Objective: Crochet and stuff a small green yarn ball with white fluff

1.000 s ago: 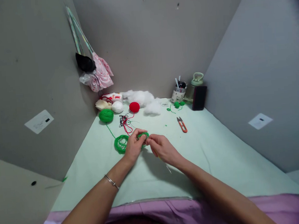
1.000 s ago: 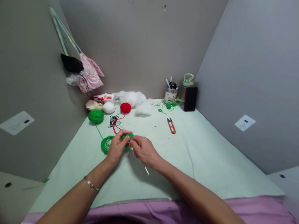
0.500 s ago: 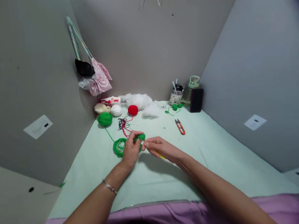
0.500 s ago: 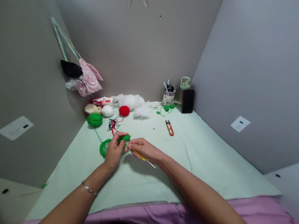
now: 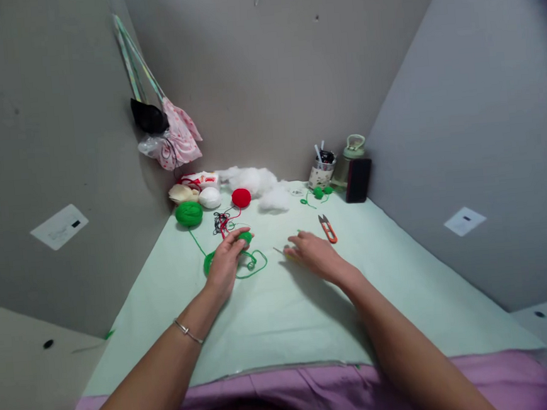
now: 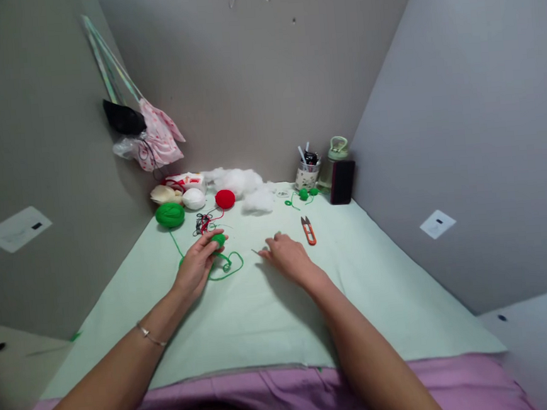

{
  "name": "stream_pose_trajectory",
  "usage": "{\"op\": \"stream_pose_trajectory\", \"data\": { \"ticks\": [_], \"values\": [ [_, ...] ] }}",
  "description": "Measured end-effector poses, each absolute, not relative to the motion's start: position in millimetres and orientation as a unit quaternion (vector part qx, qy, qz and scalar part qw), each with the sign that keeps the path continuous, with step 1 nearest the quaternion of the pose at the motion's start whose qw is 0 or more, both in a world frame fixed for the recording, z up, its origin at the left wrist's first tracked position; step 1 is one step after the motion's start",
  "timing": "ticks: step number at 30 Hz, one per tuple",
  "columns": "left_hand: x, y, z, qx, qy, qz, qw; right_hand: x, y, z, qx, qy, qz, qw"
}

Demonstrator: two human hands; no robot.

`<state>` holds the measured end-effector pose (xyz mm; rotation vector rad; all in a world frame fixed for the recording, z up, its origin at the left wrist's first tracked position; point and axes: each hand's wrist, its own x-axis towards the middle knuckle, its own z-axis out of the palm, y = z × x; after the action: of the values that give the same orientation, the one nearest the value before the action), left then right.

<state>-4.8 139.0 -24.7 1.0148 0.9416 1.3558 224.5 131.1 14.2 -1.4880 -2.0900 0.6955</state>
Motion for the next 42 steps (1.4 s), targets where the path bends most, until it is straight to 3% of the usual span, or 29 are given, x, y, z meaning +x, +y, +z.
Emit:
{"op": "stream_pose_trajectory", "data": {
  "ticks": [5,9,12,14,16,20,24,26,29,35,42],
  "values": [
    [7,132,-30,0.424,0.377,0.571,0.593,199,128,-5,-0.514,-0.752,0.271,0.311],
    [13,129,-34,0.441,0.37,0.577,0.579,167,121,-13,-0.443,-0.67,0.429,0.414],
    [12,128,-31,0.458,0.368,0.576,0.569,160,118,-13,-0.428,-0.641,0.514,0.376],
    [10,128,-28,0.462,0.368,0.577,0.564,166,119,-11,-0.43,-0.665,0.515,0.329],
    [8,129,-26,0.464,0.37,0.579,0.559,174,121,-7,-0.44,-0.679,0.484,0.333],
    [7,132,-30,0.458,0.379,0.587,0.55,184,122,5,-0.443,-0.65,0.418,0.455],
    [9,133,-35,0.465,0.376,0.582,0.551,183,117,12,-0.357,-0.581,0.524,0.51],
    [11,132,-36,0.474,0.368,0.574,0.558,182,116,13,-0.374,-0.567,0.531,0.507],
    [12,132,-36,0.485,0.358,0.565,0.564,182,119,9,-0.458,-0.597,0.445,0.486],
    [12,129,-38,0.504,0.346,0.553,0.566,184,125,-3,-0.472,-0.711,0.416,0.313],
    [7,128,-34,0.538,0.33,0.525,0.571,181,123,-2,-0.509,-0.701,0.385,0.319]
  ]
}}
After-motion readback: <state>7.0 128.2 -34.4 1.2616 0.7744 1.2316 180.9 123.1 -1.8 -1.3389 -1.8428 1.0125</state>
